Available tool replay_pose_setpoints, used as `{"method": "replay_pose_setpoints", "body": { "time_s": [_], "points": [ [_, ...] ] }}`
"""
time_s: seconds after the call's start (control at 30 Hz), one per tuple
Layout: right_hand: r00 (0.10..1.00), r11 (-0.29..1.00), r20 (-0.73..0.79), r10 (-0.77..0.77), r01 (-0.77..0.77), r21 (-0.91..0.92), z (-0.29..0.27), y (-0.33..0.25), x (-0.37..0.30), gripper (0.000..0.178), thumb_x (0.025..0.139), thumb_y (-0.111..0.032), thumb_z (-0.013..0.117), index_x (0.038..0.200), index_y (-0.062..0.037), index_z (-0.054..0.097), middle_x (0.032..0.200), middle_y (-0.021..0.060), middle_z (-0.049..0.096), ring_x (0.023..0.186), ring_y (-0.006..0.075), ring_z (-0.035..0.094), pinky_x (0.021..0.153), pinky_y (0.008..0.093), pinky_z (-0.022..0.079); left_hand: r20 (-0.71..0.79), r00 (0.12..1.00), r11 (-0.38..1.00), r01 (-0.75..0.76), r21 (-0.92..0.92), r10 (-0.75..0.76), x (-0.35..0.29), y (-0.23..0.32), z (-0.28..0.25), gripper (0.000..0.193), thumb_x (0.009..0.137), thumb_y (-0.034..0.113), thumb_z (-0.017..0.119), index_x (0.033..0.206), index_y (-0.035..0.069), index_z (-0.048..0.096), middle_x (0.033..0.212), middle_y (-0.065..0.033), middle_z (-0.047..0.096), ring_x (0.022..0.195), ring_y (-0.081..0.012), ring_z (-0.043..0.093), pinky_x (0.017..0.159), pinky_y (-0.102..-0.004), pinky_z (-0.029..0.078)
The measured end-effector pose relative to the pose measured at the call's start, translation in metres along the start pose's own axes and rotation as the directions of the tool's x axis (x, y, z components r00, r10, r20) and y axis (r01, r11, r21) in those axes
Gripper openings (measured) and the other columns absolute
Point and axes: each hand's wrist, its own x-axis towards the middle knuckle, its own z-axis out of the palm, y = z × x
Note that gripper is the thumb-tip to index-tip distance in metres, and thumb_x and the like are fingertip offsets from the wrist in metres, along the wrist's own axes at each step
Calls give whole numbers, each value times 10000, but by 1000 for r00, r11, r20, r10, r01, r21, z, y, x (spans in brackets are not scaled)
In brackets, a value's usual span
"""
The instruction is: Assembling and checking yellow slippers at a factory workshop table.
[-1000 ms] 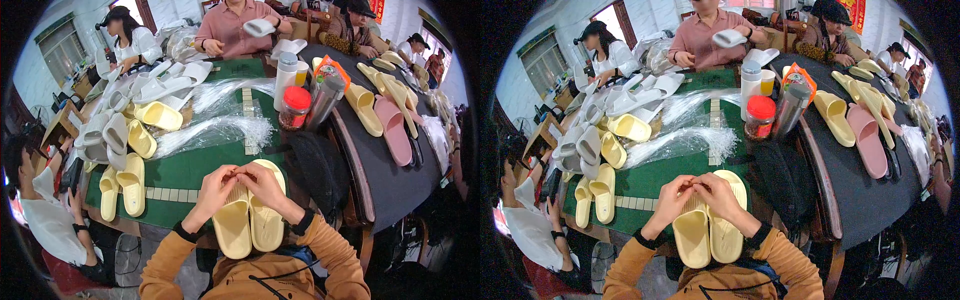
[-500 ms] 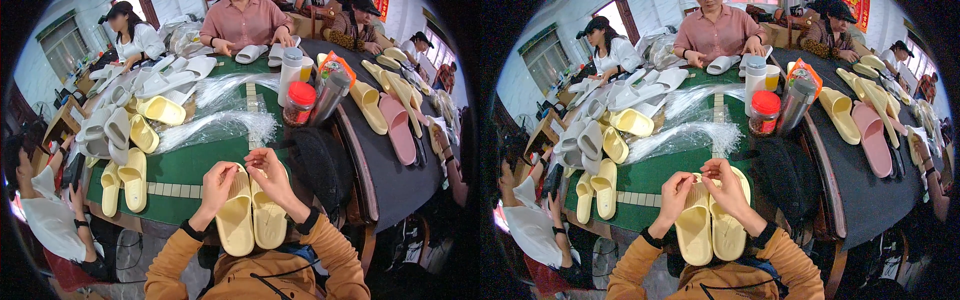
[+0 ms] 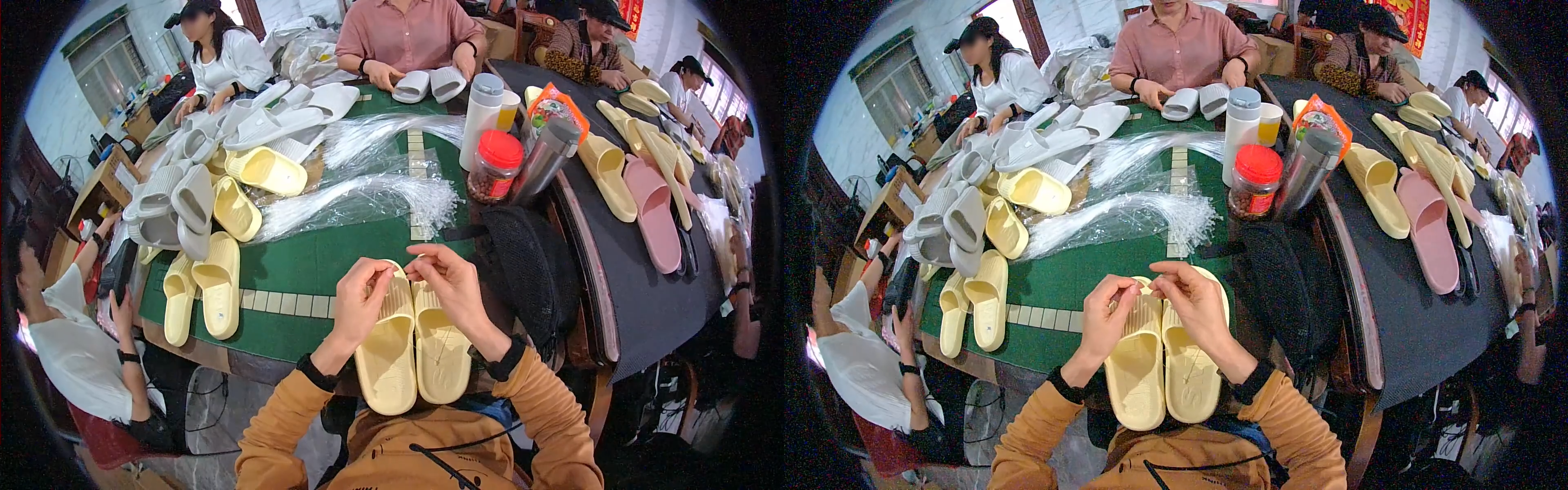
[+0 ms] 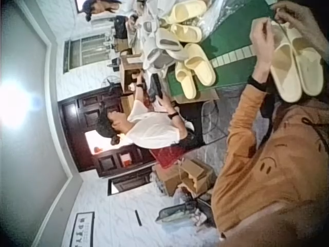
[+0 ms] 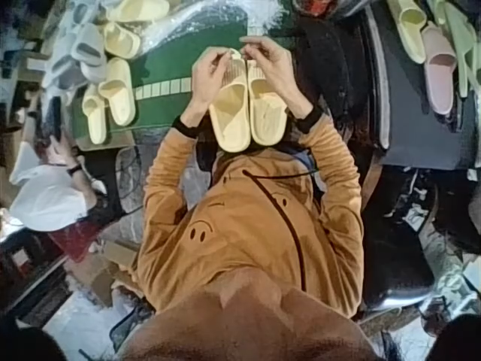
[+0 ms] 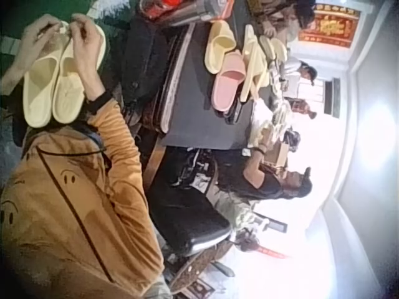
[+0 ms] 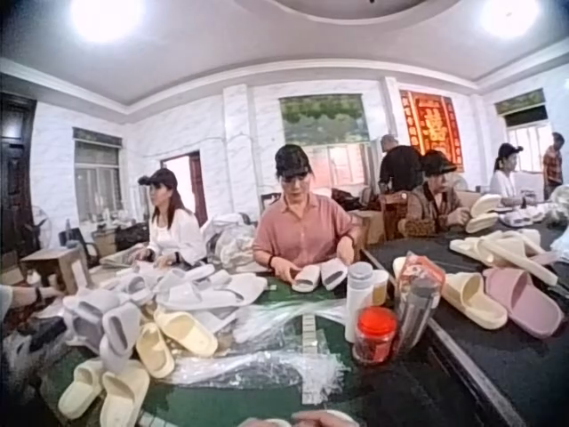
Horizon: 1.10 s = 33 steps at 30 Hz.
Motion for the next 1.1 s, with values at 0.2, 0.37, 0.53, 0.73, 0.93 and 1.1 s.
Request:
{"method": "replay_pose_setpoints", "body": {
  "time_s": [0.2,0.37,0.53,0.73,0.93,1.1],
  "points": [
    [1000,989,-9,-12,10,-149,-1,5,0,111,909,-2,629,1014,19,656,892,44,684,803,97,644,733,259,528,-10,998,998,-62,-6,62,-1,-1,2,77,925,7,614,992,-10,647,906,-74,644,795,-145,633,704,-260,508],
    [988,955,52,-142,151,-256,-2,3,-1,120,886,-21,667,1004,-3,673,930,56,668,841,123,646,731,256,525,14,1000,996,-18,-89,20,-1,4,4,81,912,-12,618,992,-9,631,894,-69,660,789,-130,638,708,-261,510],
    [970,924,133,-205,237,-300,0,1,-1,124,883,-28,665,1006,-18,680,933,64,654,849,144,643,720,256,520,72,997,999,3,-38,0,-2,2,1,85,891,-26,630,973,-11,611,872,-61,661,775,-118,628,701,-260,505],
    [966,867,149,-213,257,-426,3,0,-3,97,895,-32,643,985,-7,668,925,87,644,825,169,635,698,277,520,77,996,999,42,-6,-42,-3,-2,3,76,892,29,651,957,-8,637,853,-52,645,737,-112,591,674,-263,475],
    [977,907,85,-194,212,-364,2,0,-2,82,904,-26,634,971,13,662,877,56,619,754,109,601,667,249,492,31,999,999,-44,1,44,-1,-6,3,75,860,12,674,933,12,662,857,-67,642,726,-165,584,633,-286,468],
    [984,917,79,-160,178,-358,3,-1,-5,97,896,-13,644,987,9,670,890,68,640,775,124,637,685,252,511,62,997,998,-50,-28,51,-1,-9,3,81,865,8,672,945,4,663,879,-65,641,755,-152,588,667,-279,468]
  ]
}}
